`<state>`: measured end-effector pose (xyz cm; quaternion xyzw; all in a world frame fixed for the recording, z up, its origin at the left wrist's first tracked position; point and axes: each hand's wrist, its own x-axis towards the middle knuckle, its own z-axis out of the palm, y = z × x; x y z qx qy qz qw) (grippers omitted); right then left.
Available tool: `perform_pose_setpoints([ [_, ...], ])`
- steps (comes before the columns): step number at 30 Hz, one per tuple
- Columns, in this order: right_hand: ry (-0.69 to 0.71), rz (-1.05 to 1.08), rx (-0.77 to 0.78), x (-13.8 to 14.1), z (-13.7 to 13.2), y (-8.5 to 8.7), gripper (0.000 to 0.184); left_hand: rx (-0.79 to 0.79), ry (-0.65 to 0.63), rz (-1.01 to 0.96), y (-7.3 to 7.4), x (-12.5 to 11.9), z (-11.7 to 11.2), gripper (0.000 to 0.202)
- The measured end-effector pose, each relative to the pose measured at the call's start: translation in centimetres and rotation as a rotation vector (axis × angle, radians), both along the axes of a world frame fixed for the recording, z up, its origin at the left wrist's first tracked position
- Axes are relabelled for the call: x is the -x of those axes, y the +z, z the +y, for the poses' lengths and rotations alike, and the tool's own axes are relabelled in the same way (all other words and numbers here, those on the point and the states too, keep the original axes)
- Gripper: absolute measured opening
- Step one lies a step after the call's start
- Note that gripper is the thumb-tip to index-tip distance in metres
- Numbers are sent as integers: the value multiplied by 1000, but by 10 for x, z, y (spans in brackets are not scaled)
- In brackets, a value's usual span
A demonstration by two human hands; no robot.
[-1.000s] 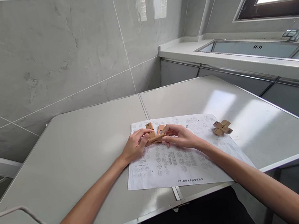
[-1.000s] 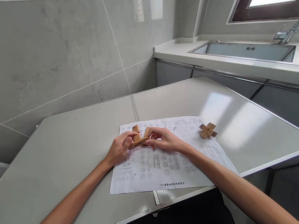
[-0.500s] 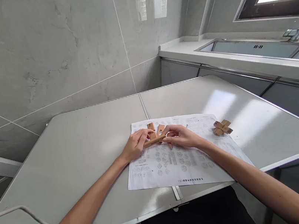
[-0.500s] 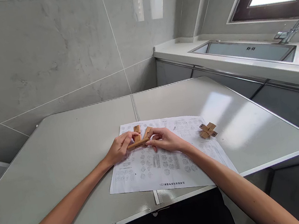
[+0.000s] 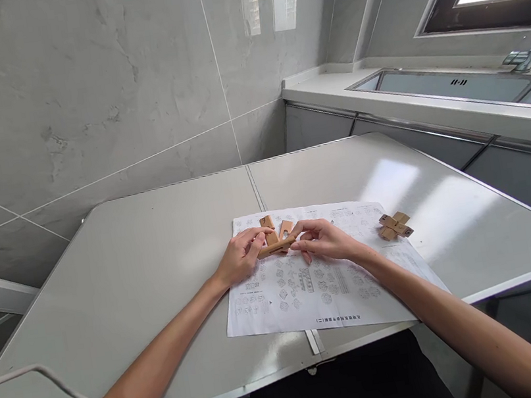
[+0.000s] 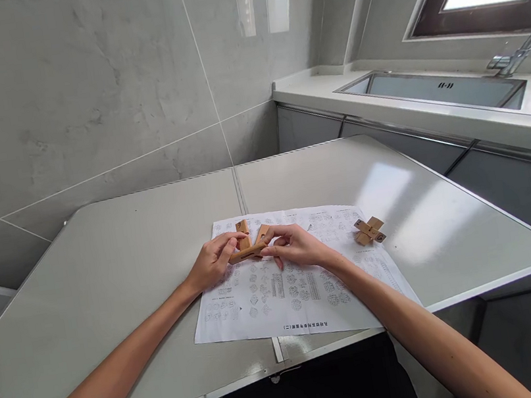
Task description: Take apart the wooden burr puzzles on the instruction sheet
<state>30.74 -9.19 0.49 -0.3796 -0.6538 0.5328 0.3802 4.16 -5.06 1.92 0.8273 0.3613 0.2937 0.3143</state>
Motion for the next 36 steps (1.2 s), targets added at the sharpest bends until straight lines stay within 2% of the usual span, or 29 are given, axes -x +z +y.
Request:
perform_pose_setpoints([
  [4, 17, -10, 15, 1, -2, 3, 32, 21, -35, -19, -3, 2, 4, 53],
  [9, 210, 23, 38, 19, -11, 8, 35, 84, -21, -60, -6, 6, 9, 63],
  [11, 218, 33, 29, 24, -12, 7, 32, 68, 3, -68, -5, 7, 8, 63],
  [13, 154, 65, 36, 23, -10, 6, 31, 40, 31, -66, -5, 6, 6, 59],
  [17, -93, 126, 50, 11, -2, 7, 33, -14, 76, -18, -6, 1, 5, 38],
  [23, -392, 20, 47, 2, 4, 8, 38, -148, 5, 100, -11, -2, 6, 26],
  [29, -545, -238, -54, 3, 9, -4, 29, -179, 10, 143, -11, -2, 6, 25],
  [33, -582, -358, -167, 0, 12, -11, 27, -208, 14, 151, -12, -3, 5, 22],
  [36, -574, -424, -197, -1, 13, -14, 26, -225, 31, 174, -14, -4, 5, 22],
])
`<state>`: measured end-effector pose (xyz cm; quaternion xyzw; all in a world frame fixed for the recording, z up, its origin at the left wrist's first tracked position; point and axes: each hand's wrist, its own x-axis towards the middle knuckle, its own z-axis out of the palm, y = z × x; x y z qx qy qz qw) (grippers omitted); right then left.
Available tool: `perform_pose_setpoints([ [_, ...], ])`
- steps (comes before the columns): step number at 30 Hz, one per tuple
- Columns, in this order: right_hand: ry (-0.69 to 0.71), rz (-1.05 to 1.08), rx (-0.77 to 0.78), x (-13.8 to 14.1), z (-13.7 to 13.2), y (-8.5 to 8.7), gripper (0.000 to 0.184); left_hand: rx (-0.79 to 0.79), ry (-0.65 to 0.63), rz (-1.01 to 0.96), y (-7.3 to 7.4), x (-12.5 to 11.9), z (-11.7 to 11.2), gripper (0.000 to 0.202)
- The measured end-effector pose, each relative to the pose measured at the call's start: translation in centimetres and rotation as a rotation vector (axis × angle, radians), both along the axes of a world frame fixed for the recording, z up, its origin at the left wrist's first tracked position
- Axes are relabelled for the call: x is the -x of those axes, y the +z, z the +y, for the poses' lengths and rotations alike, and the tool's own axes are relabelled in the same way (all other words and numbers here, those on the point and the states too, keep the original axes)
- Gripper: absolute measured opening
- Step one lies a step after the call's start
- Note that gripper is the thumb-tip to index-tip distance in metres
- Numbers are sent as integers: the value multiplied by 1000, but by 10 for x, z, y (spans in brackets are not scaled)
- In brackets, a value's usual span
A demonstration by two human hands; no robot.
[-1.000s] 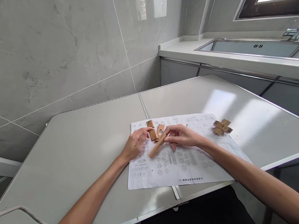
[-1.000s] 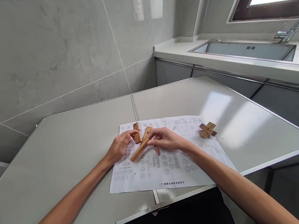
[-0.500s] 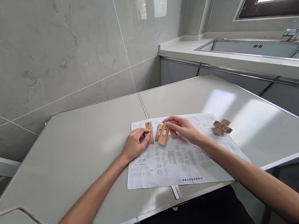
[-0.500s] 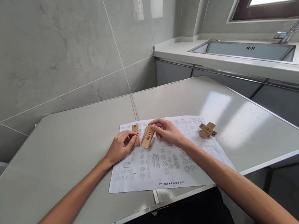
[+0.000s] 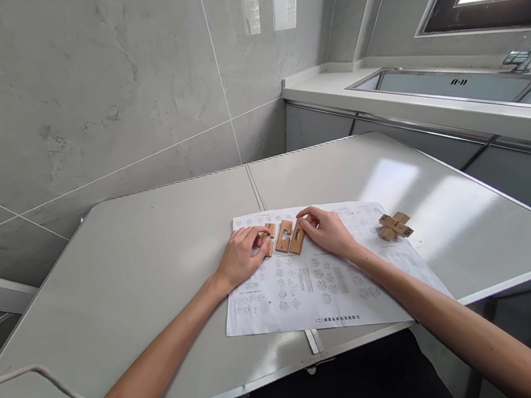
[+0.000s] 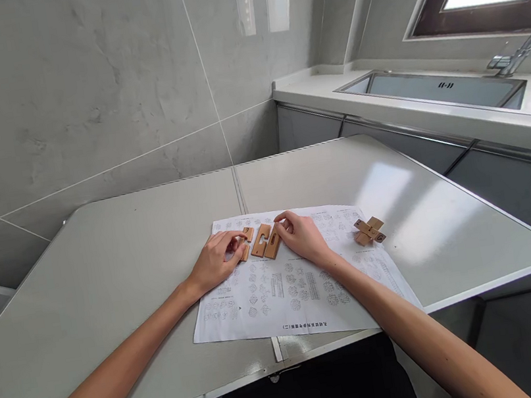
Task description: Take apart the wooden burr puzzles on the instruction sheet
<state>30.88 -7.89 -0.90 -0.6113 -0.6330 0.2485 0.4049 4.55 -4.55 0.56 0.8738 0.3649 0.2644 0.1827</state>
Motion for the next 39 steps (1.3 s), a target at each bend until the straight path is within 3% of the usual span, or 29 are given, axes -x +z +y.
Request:
perform_pose_setpoints([
  [11, 95, -76, 6, 2, -2, 1, 21, 6, 2, -12, 1, 1, -3, 27],
  [20, 406, -157, -68, 10, -14, 11, 27, -93, -124, 28, 3, 2, -2, 51],
  [24, 488, -155, -86, 11, -16, 10, 32, -93, -167, 84, -1, 2, 1, 49],
  [39, 479, 36, -42, 13, -12, 14, 30, -23, 91, 135, -3, 2, 5, 42],
])
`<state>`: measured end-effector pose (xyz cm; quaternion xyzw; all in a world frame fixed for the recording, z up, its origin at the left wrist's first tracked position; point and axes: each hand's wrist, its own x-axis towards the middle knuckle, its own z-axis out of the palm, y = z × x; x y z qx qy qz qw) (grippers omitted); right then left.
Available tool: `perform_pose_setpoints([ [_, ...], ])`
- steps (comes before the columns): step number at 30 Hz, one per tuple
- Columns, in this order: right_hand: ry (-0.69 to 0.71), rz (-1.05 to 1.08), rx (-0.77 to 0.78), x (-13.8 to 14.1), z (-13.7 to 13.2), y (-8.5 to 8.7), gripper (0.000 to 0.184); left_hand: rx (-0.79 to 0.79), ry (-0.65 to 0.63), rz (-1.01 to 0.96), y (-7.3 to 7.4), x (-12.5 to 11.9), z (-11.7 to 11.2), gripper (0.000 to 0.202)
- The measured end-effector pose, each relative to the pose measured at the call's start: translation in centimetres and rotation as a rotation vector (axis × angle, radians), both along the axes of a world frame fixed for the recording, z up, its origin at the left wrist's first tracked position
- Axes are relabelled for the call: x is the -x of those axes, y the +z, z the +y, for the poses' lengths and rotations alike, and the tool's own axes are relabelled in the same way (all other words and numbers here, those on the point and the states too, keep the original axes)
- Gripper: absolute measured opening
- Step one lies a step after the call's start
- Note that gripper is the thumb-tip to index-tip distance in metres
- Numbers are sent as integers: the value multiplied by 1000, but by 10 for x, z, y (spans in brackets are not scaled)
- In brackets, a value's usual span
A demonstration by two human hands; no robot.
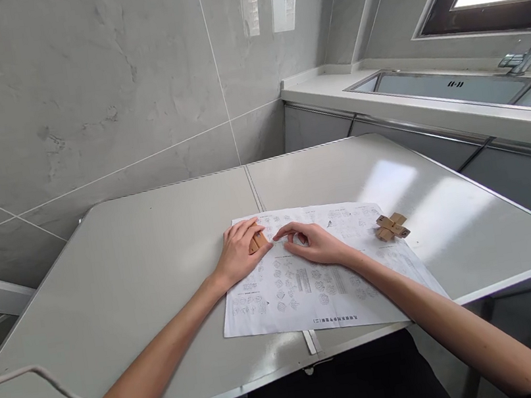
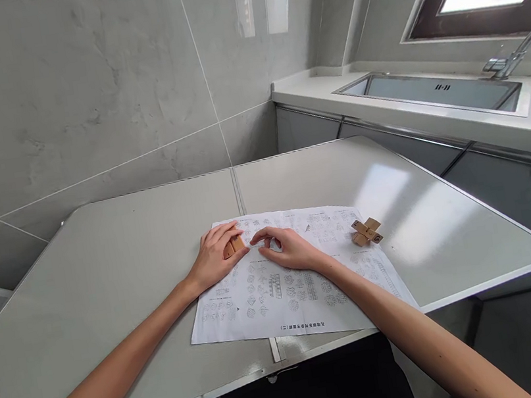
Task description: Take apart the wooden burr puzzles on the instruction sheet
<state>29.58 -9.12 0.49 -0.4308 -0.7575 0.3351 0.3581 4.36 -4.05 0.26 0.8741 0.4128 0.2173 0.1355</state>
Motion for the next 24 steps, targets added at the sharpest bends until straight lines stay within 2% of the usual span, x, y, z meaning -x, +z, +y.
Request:
perform_pose_setpoints([
  [5, -1, -15, -4, 0, 0, 1, 29, -7, 46, -11, -1, 1, 1, 42],
  [20, -23, -94, -9, -1, 1, -1, 28, -84, 41, -15, -9, 2, 1, 48],
  [24, -4, -152, 39, -8, 0, 9, 25, -98, 31, -17, -7, 2, -1, 48],
])
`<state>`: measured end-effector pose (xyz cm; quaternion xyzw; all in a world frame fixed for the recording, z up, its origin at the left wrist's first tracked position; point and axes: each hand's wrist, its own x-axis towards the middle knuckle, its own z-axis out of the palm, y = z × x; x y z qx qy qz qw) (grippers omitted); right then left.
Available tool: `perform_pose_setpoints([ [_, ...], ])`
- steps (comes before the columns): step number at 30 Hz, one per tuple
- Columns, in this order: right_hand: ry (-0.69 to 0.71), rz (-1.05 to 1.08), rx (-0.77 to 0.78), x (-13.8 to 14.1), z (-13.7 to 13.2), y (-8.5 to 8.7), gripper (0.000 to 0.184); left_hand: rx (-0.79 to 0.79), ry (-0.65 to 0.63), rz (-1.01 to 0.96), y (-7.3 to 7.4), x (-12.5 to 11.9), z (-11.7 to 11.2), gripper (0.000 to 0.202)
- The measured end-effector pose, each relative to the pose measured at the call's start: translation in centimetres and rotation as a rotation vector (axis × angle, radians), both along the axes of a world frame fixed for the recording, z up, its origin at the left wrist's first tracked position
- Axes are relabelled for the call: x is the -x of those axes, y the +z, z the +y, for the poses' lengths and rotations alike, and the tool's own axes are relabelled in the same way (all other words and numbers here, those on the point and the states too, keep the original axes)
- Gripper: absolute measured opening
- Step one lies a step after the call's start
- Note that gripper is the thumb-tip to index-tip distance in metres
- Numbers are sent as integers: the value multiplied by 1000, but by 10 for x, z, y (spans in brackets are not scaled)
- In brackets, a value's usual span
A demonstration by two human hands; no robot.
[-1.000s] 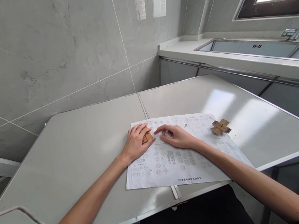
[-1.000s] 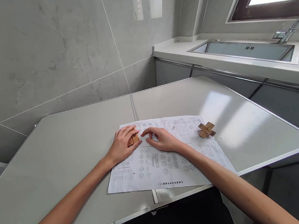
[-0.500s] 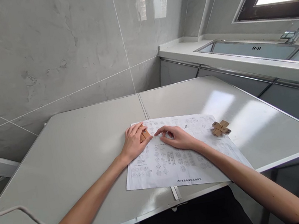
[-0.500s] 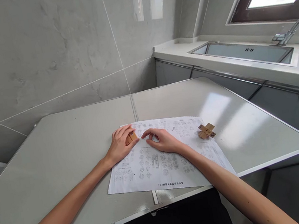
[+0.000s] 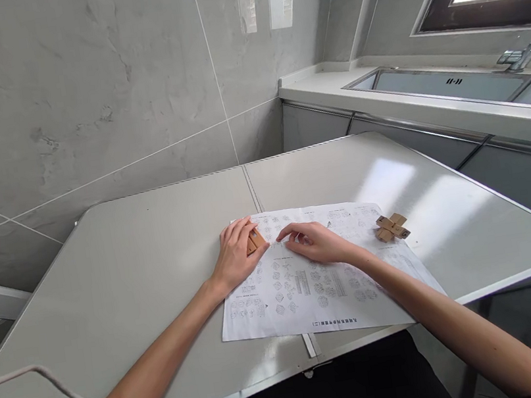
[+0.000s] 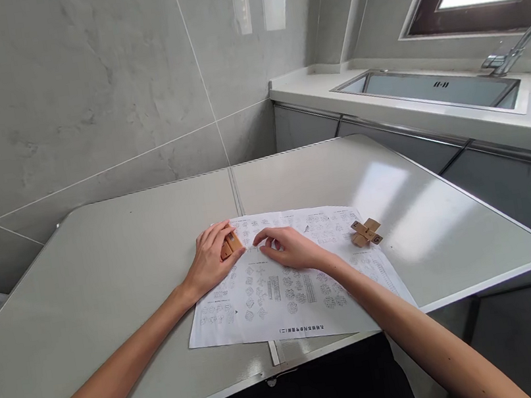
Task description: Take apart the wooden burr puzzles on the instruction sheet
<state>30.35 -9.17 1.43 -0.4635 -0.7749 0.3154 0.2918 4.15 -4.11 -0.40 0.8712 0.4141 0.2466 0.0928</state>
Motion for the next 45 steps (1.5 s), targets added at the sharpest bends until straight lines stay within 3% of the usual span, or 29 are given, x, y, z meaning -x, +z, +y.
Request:
perform_pose_setpoints([
  [4, -37, -174, -62, -24, -13, 25, 25, -36, -22, 5, 4, 0, -2, 46],
  [9, -390, -314, -101, -81, -45, 46, 31, -59, -52, -16, 6, 0, -2, 43],
  [14, -856, -449, -79, -131, -77, 43, 41, -46, -62, -33, 10, -1, -1, 41],
  [19, -964, -528, 115, -148, -94, 27, 66, 0, -57, -35, 14, -1, 2, 43],
  [26, -831, -346, 344, -143, -88, 18, 60, 41, -44, -77, 15, -3, 5, 42],
  [33, -705, -92, 329, -116, -60, 32, 54, -10, -161, -50, 27, -3, 4, 43],
  [35, -597, 52, 294, -99, -47, 34, 49, 15, -215, -70, 32, -8, -2, 40],
  [37, -467, 217, 302, -81, -32, 33, 45, 135, -230, -140, 36, -19, -13, 38],
  [39, -317, 360, 334, -63, -17, 30, 43, 359, -185, -252, 38, -35, -26, 41],
  [41, -220, 474, 342, -49, -4, 25, 41, 613, -87, -387, 38, -53, -39, 56],
  [43, -163, 546, 333, -39, 6, 19, 38, 771, 28, -531, 36, -68, -48, 79],
  [45, -125, 572, 321, -35, 11, 14, 35, 901, 42, -623, 34, -77, -50, 88],
])
